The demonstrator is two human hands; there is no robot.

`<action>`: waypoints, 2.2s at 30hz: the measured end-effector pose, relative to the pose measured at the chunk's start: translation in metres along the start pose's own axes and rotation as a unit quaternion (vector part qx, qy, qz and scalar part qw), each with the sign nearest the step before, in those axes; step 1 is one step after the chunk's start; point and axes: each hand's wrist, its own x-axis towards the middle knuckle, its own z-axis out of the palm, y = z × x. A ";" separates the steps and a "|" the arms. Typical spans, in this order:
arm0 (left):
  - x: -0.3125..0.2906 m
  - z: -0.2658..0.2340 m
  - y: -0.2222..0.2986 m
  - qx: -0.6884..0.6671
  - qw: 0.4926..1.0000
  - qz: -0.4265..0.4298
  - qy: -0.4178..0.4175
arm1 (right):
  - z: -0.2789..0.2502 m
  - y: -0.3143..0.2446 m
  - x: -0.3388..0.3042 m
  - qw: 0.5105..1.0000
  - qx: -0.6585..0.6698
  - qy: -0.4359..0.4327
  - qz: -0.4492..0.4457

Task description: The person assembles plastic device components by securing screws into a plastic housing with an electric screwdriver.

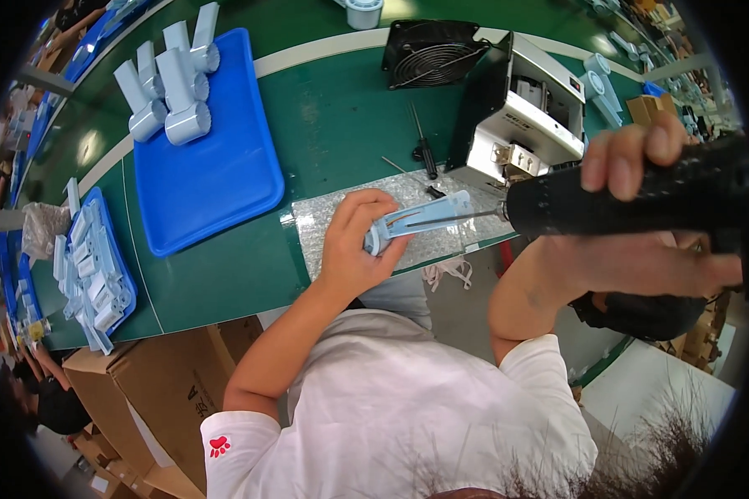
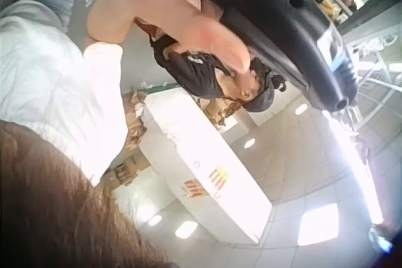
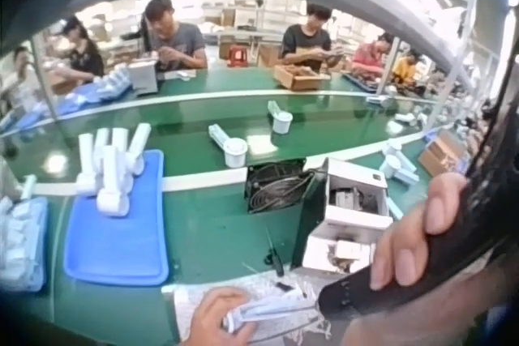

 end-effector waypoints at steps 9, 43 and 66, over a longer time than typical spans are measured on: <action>0.000 -0.005 0.001 -0.005 1.000 -0.004 -0.008 | 0.008 0.026 -0.004 0.999 -0.002 0.038 -0.036; 0.206 -0.072 -0.070 -0.252 0.893 -0.353 0.116 | -0.013 -0.049 0.024 0.986 0.122 0.014 -0.112; 0.105 -0.208 -0.138 0.209 0.926 -0.267 0.164 | -0.034 0.008 0.042 0.907 -0.308 0.076 -0.275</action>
